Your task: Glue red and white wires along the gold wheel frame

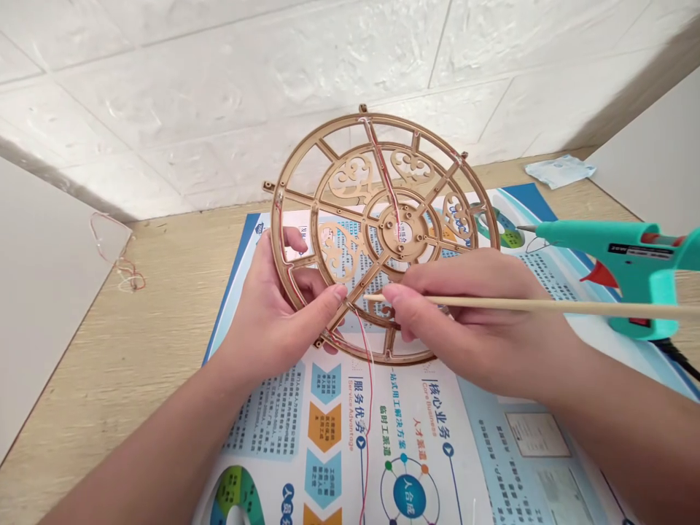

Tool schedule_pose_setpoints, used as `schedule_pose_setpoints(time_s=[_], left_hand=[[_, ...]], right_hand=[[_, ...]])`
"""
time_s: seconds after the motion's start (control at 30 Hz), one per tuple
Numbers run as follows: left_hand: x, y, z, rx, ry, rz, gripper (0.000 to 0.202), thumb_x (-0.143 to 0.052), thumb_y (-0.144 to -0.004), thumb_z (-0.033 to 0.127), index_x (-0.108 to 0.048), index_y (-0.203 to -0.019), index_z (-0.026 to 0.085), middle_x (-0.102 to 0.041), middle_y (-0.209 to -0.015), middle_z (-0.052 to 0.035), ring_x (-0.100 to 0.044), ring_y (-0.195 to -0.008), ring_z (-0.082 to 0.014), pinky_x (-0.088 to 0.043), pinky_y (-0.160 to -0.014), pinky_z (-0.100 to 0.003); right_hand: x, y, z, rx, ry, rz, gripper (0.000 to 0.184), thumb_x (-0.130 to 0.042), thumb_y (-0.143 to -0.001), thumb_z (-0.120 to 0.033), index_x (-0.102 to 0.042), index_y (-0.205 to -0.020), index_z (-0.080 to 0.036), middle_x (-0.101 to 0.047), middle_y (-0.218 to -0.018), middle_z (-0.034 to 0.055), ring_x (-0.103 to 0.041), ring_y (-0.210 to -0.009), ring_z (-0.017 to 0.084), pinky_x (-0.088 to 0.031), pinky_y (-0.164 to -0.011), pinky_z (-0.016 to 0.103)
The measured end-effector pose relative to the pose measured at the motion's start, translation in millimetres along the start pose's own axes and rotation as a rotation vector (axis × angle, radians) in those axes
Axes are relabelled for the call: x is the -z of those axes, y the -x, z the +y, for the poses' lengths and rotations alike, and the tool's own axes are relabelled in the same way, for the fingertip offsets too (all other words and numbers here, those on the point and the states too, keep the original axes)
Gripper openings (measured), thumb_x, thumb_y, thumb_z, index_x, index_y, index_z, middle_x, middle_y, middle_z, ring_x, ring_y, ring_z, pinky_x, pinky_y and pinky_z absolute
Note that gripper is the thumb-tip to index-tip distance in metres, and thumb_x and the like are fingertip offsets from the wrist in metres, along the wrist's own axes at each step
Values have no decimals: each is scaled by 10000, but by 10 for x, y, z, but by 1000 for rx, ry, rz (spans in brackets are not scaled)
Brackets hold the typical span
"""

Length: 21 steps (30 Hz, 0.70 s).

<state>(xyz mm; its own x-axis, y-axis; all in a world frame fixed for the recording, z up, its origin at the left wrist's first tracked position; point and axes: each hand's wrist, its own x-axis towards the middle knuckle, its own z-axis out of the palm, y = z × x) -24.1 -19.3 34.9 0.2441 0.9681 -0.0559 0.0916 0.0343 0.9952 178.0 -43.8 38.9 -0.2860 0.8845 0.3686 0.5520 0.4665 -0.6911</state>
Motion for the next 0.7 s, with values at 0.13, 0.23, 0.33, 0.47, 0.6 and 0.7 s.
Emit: schedule_pose_setpoints(time_s=[0.13,0.23,0.33,0.47,0.6,0.7], left_hand=[[39,-27,-31,9,13,-19,491,-827,-839,253,-388,-1057,296,-676,-574,89,-611,-398,-166,-540,-385,-278],[85,-60,-68,3,22,-42,533,-864,-807,246,-398,-1059,297,-691,-592,79,-628,-412,-180,-548,-382,-287],[111,-74,-88,-9,21,-71,548,-876,-800,256,-399,-1067,302,-703,-609,69,-647,-424,-195,-541,-368,-285],[109,-59,-86,-23,17,-92,504,-837,-848,281,-387,-1073,307,-697,-611,70,-661,-424,-200,-531,-359,-273],[104,-42,-102,-71,29,-140,468,-785,-904,284,-356,-1087,315,-682,-598,91,-648,-403,-180,-523,-362,-247],[100,-32,-115,-117,43,-171,455,-759,-933,290,-334,-1091,331,-668,-583,114,-627,-380,-166,-517,-356,-236]], right_hand=[[-5,5,-11,-49,-9,-58,327,-610,-932,-199,-568,-608,-187,-503,-512,-54,-412,-453,60,-292,-458,246],[3,5,-30,-63,-23,-89,309,-618,-933,-188,-604,-624,-186,-516,-518,-57,-424,-456,58,-282,-449,243],[37,-20,-54,-89,-31,-126,353,-633,-944,-188,-579,-595,-182,-474,-496,-62,-395,-445,54,-258,-428,239],[85,-50,-79,-125,-48,-206,429,-637,-961,-190,-497,-556,-179,-411,-485,-65,-356,-432,49,-223,-390,228],[102,-43,-94,-105,-70,-192,434,-646,-964,-174,-481,-562,-172,-369,-491,-69,-320,-439,41,-201,-382,219],[108,-37,-112,-116,-80,-203,462,-649,-951,-146,-430,-545,-164,-343,-486,-69,-303,-438,34,-193,-371,203]])
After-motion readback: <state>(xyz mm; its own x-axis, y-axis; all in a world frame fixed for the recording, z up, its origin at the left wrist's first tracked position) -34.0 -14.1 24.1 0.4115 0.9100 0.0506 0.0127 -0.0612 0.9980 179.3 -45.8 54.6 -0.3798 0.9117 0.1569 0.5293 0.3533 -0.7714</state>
